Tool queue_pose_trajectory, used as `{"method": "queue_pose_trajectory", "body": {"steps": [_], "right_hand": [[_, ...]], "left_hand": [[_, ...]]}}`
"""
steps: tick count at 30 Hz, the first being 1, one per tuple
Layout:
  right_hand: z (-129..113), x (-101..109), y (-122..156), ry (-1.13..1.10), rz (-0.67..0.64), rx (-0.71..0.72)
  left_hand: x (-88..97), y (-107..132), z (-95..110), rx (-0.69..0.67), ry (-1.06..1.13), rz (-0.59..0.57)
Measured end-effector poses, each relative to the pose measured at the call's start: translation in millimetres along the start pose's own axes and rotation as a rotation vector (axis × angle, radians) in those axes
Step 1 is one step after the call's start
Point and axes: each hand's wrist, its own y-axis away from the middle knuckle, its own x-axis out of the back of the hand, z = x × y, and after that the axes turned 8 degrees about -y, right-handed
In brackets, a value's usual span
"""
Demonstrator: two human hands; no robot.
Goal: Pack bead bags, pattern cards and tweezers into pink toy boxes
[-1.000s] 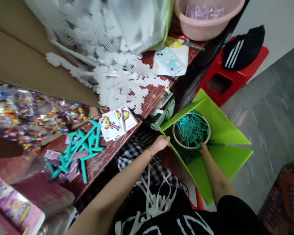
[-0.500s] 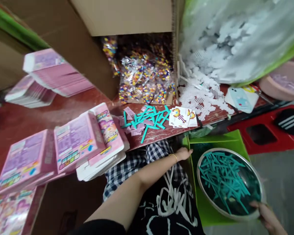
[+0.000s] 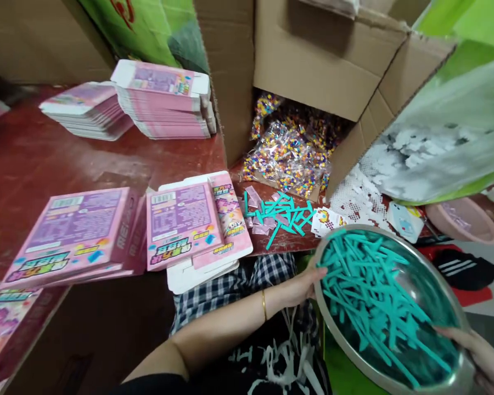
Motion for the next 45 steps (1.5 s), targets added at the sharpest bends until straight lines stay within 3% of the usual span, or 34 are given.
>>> {"method": "queue_pose_trajectory", "body": {"steps": [3,5,7,9,10,13,15,18,23,29,34,40,43,45], "right_hand": [[-80,-76,3,-0.003,-0.161,-0.090],[-119,-118,-2,0.068,-0.172,0.080],[-148,-151,-7,0.151,-0.073,0.427],[-172,-181,-6,0.291,0.005,0.854],[-183,-195,-4,0.391,-0.019,1.073],[-219,-244,7,0.667,-0.276,1.664],[-248,-279,12,0.746,-0.313,1.936],[-297,-329,14,0.864,-0.169,2.143],[-361,-385,28,1.204,-0.156,2.149],[-391,-404,74,1.505,-0.083,1.941],[-395,-407,106,1.542,-0.127,1.769],[-378,-409,116,1.476,-0.470,1.561],[-367,-389,114,1.365,-0.506,1.411],[-360,-354,111,1.157,-0.418,1.343]], "left_hand": [[17.8,22,25,-0.071,0.236,0.141],[34.7,35,38,-0.123,0.395,0.233],[50.0,45,50,-0.172,0.528,0.286],[60.5,52,61,-0.207,0.611,0.266],[63.6,54,66,-0.218,0.634,0.236],[64.9,51,79,-0.265,0.674,0.139],[62.1,41,83,-0.323,0.725,0.122],[60.3,17,78,-0.458,0.826,0.197],[69.2,-21,71,-0.493,0.947,0.430],[67.0,-38,98,-0.480,0.996,0.370],[68.0,-50,109,-0.436,1.025,0.412],[74.7,-58,105,-0.402,1.013,0.474],[74.2,-59,105,-0.433,0.990,0.497],[72.0,-60,107,-0.465,0.959,0.502]]}}
